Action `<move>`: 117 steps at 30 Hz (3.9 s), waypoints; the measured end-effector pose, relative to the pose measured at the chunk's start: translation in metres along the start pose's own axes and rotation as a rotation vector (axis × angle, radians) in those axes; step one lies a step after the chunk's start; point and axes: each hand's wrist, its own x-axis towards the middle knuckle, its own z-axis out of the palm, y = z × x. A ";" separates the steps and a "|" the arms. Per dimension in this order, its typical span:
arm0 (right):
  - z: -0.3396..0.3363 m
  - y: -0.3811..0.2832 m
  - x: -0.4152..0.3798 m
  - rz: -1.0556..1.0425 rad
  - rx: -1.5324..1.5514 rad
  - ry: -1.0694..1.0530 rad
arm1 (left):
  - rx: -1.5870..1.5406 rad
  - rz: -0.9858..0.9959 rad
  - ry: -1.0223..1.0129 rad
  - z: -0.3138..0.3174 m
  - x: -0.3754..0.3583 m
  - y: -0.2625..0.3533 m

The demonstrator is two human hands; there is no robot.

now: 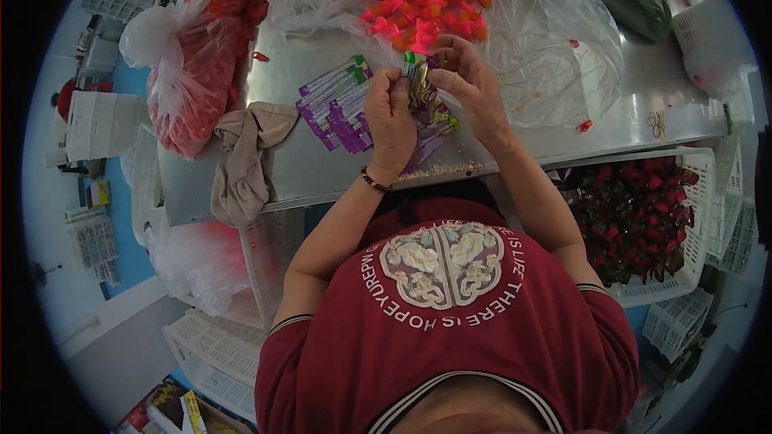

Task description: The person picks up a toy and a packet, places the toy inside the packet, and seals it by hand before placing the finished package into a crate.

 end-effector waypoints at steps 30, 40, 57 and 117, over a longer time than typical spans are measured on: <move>-0.197 -0.083 -0.065 -0.015 -0.750 0.538 | -0.154 -0.253 -0.159 -0.038 -0.012 -0.024; -0.305 0.026 -0.237 0.025 0.173 1.402 | -0.074 -0.189 -0.350 -0.031 -0.011 -0.041; -0.238 0.077 -0.210 0.807 0.185 0.903 | 0.690 0.292 -0.476 -0.044 -0.021 -0.044; -0.025 0.083 -0.019 0.084 -0.591 0.048 | 0.786 0.153 -0.199 -0.029 -0.012 -0.056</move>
